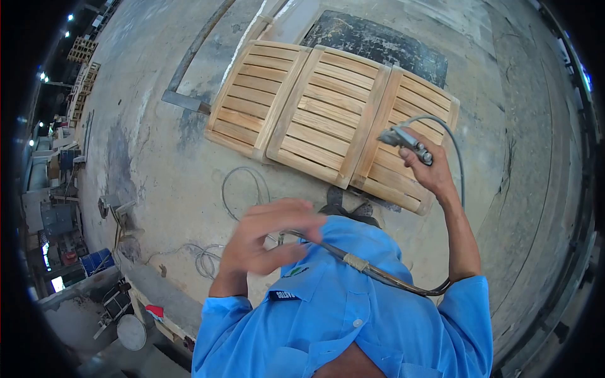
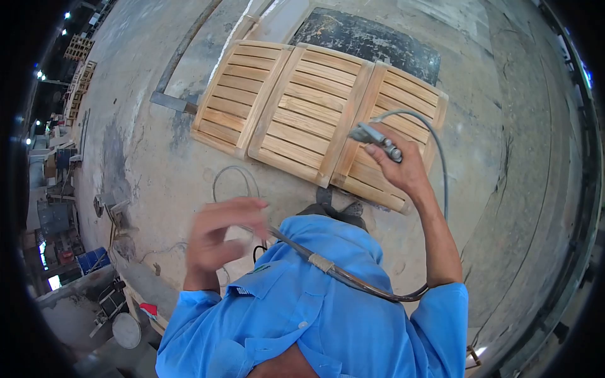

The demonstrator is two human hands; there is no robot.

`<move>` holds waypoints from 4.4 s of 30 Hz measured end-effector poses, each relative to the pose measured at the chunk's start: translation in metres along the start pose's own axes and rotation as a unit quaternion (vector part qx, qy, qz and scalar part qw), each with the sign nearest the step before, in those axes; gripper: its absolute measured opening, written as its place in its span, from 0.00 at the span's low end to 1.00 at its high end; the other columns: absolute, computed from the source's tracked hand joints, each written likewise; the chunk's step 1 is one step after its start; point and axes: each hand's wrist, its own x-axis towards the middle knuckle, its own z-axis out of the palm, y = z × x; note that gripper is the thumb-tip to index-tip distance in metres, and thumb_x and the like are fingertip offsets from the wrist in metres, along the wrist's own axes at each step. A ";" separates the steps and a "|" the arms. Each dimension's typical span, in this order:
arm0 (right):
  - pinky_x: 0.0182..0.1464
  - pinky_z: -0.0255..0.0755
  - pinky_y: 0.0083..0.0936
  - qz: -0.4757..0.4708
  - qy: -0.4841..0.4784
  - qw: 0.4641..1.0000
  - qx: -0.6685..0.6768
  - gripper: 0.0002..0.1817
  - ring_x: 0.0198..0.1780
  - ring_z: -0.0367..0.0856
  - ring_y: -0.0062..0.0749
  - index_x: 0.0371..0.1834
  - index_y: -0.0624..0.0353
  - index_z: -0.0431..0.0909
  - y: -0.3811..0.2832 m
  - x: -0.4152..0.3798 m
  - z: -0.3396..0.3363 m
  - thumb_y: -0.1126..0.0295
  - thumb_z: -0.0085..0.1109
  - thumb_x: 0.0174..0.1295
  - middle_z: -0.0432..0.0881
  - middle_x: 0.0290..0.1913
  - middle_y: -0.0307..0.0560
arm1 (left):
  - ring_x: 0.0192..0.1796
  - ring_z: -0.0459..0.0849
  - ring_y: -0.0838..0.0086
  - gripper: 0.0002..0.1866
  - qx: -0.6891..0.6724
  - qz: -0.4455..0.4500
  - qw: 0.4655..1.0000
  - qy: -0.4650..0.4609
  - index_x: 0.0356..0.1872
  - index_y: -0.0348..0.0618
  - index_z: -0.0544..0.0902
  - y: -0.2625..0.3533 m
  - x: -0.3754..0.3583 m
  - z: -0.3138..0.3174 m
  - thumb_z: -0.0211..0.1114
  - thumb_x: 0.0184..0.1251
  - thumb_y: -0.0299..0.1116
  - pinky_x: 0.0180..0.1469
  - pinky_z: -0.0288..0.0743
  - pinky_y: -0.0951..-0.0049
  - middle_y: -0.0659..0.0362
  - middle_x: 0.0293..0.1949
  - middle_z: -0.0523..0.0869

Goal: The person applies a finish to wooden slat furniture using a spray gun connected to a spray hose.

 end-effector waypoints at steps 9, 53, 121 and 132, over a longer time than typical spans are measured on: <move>0.54 0.80 0.32 -0.112 -0.098 0.988 -0.036 0.26 0.51 0.91 0.45 0.64 0.53 0.83 -0.052 0.022 0.064 0.62 0.74 0.63 0.90 0.53 0.57 | 0.30 0.89 0.76 0.14 -0.191 0.183 0.962 -0.074 0.60 0.40 0.82 0.103 0.011 -0.052 0.56 0.81 0.31 0.48 0.89 0.71 0.55 0.31 0.91; 0.24 0.71 0.18 0.222 0.071 0.940 0.251 0.49 0.35 0.85 0.29 0.74 0.62 0.70 0.046 -0.228 -0.142 0.37 0.72 0.59 0.84 0.36 0.47 | 0.57 0.85 0.65 0.33 -0.017 -0.384 0.876 -0.291 0.65 0.40 0.79 -0.170 -0.085 0.133 0.76 0.63 0.45 0.64 0.74 0.64 0.53 0.53 0.88; 0.44 0.79 0.30 -0.097 -0.494 0.861 0.064 0.28 0.37 0.85 0.27 0.69 0.57 0.80 0.242 0.485 -0.441 0.53 0.65 0.71 0.88 0.40 0.45 | 0.30 0.77 0.78 0.17 0.085 -0.599 0.422 0.675 0.33 0.34 0.87 -0.231 0.297 0.721 0.59 0.79 0.36 0.32 0.71 0.69 0.59 0.24 0.84; 0.50 0.81 0.33 -0.218 -0.505 0.832 0.073 0.28 0.46 0.91 0.36 0.68 0.56 0.80 0.253 0.553 -0.372 0.54 0.67 0.69 0.91 0.48 0.56 | 0.35 0.83 0.72 0.26 0.148 -0.627 0.408 0.647 0.37 0.30 0.88 -0.205 0.396 0.653 0.57 0.81 0.47 0.40 0.78 0.66 0.54 0.27 0.86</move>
